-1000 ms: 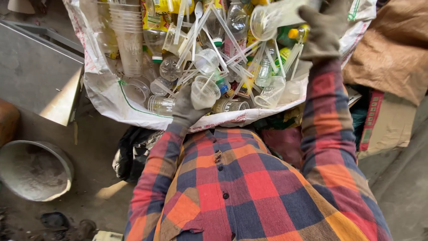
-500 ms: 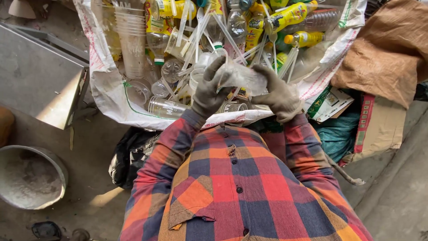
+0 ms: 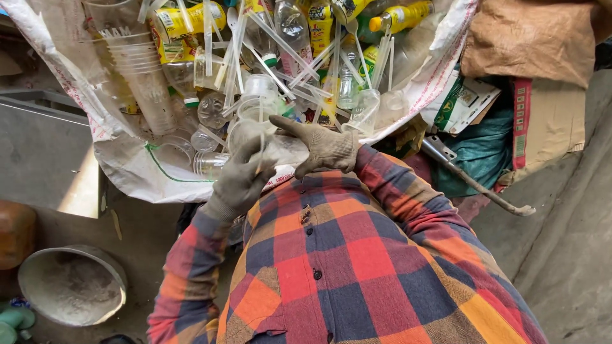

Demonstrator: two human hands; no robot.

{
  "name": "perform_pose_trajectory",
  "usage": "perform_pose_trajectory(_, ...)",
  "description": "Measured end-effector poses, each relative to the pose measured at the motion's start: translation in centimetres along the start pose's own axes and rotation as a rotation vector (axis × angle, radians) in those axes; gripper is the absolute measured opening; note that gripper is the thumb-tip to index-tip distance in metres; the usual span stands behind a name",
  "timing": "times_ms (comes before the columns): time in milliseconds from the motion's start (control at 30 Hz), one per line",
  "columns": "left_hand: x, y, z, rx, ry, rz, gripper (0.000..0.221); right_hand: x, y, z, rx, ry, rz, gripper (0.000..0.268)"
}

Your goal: Sorting through a large bag of plastic recyclables including cups, bottles, and utensils.

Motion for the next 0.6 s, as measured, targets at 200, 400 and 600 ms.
perform_pose_trajectory(200,-2.7,-2.7,2.2,-0.048,-0.379,-0.181,0.019,-0.4,-0.2,-0.1,-0.189,-0.093,0.099,0.119)
perform_pose_trajectory(400,1.1,-0.9,2.2,0.076,-0.214,0.051,0.023,-1.6,0.3,-0.4,-0.137,-0.125,0.137,0.12)
perform_pose_trajectory(600,2.3,-11.9,0.8,-0.09,0.423,-0.032,0.075,-6.3,2.1,-6.3,-0.052,0.244,0.343,0.107)
Point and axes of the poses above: each hand's wrist, its own x-axis towards the middle knuckle, its own z-axis out of the palm, y = z × x, the point moved 10 cm from there along x, towards the middle knuckle, and after that the axes turned 8 degrees about -z, right-handed, at the moved point
